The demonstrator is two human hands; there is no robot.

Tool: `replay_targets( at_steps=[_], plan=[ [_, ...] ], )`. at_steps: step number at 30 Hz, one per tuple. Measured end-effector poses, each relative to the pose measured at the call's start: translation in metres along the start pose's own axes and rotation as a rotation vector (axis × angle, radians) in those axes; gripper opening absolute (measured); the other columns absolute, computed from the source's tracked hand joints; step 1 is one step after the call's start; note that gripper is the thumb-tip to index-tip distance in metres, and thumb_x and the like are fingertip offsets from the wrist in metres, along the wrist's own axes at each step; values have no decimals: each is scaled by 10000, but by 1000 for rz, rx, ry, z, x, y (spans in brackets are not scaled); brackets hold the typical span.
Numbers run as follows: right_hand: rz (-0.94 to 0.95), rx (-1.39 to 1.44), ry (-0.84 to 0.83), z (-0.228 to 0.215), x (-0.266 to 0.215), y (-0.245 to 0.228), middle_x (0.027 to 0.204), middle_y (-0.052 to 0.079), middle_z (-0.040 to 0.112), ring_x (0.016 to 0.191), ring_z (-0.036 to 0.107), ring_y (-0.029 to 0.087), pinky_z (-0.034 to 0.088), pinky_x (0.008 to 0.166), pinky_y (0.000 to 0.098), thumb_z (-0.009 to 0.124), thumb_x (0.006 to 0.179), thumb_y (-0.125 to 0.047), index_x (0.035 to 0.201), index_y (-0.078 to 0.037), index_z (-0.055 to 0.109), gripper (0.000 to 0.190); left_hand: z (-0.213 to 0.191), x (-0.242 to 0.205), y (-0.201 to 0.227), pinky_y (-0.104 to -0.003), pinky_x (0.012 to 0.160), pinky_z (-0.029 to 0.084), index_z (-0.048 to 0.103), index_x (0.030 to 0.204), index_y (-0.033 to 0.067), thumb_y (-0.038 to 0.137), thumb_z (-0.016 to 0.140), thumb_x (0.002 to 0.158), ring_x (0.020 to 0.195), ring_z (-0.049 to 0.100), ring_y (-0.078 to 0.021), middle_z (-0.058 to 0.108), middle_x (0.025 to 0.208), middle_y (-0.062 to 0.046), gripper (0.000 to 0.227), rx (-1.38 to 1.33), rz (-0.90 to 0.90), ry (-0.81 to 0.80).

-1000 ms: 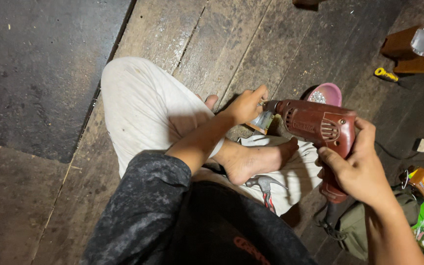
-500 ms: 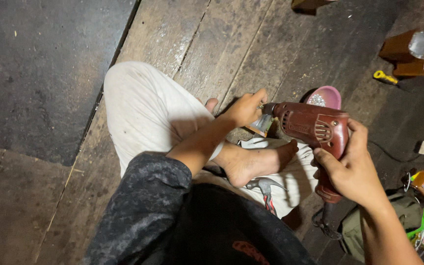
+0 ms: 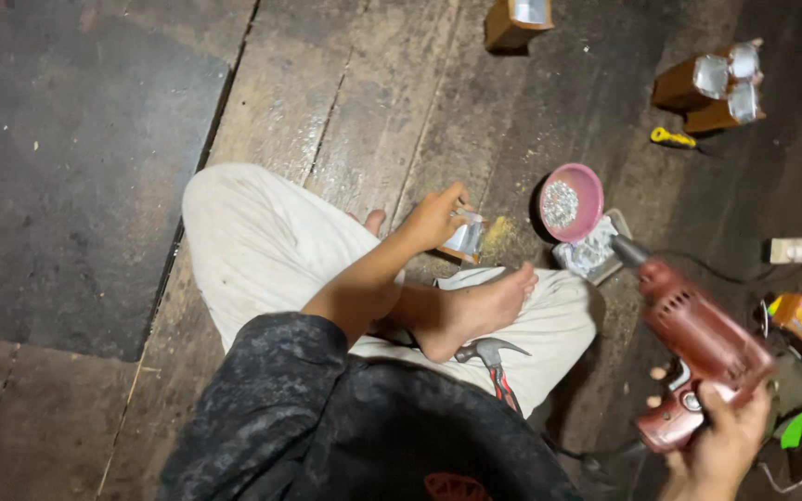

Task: The person sits on the floor assembling small wooden boxes. They use a hammer to tap nails into the box corners and a power drill to drive screws into the sides. The person repeatedly picks up nails from a pink bowl and secures the box structure.

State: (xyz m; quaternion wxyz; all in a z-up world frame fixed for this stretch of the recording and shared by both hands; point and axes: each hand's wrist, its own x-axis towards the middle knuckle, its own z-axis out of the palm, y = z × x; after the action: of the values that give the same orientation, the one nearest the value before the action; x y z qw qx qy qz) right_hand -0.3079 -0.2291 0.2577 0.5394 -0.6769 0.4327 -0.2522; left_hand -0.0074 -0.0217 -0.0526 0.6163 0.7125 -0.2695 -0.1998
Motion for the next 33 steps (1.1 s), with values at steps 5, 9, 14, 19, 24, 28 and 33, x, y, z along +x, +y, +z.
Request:
replay_targets(
  at_steps=[5, 9, 14, 19, 24, 28, 33],
  plan=[
    [269, 624, 78, -113, -7, 192, 1140, 178, 681, 822, 730, 249, 602, 550, 218, 716, 891, -276, 1419, -51, 549, 598, -3, -2, 5, -395, 827, 523, 553, 1051, 172, 88, 724, 883, 995, 712, -275, 759, 1026, -52, 253, 63, -17, 0],
    [468, 1032, 233, -137, -52, 295, 1097, 236, 659, 813, 709, 206, 630, 682, 198, 660, 959, -182, 1428, 52, 503, 547, -3, -2, 4, -376, 829, 547, 567, 1075, 134, 103, 743, 875, 1027, 744, -267, 773, 1072, -100, 269, 67, -26, 29],
    [643, 1130, 384, -139, -82, 383, 1013, 124, 715, 674, 671, 131, 559, 543, 165, 667, 933, -317, 1340, -1, 584, 523, -3, -1, 5, -357, 760, 483, 571, 1067, 162, 71, 763, 843, 871, 665, -223, 703, 967, -49, 309, 79, 15, 58],
    [547, 708, 276, -133, -92, 384, 809, 146, 621, 684, 612, 228, 497, 590, 304, 554, 991, -437, 1212, -78, 586, 423, -8, -5, 14, -335, 754, 445, 572, 1019, 143, 56, 728, 827, 801, 583, -202, 614, 872, -24, 262, 121, 55, 57],
    [345, -1116, 431, -171, -34, 334, 1077, 276, 748, 1020, 670, 552, 498, 899, 590, 723, 921, -391, 1170, -42, 709, 428, -7, -9, 9, -336, 772, 453, 579, 1011, 142, 98, 756, 839, 814, 599, -210, 664, 923, -20, 251, 159, 6, 86],
    [-163, -1022, 438, -78, 78, 238, 1092, 203, 750, 992, 694, 449, 513, 858, 523, 710, 1004, -300, 1228, -50, 724, 336, -6, -11, 15, -333, 760, 453, 584, 998, 139, 134, 773, 867, 796, 593, -203, 661, 895, -16, 230, 176, -12, 76],
    [-301, -951, -152, 119, 191, 158, 1132, 286, 705, 1118, 671, 463, 530, 977, 566, 594, 898, -46, 1221, 39, 711, 354, -4, -10, 11, -477, 848, 554, 642, 1003, 136, 90, 842, 798, 968, 717, -403, 748, 936, -143, 290, 187, -84, 122]
  ],
)
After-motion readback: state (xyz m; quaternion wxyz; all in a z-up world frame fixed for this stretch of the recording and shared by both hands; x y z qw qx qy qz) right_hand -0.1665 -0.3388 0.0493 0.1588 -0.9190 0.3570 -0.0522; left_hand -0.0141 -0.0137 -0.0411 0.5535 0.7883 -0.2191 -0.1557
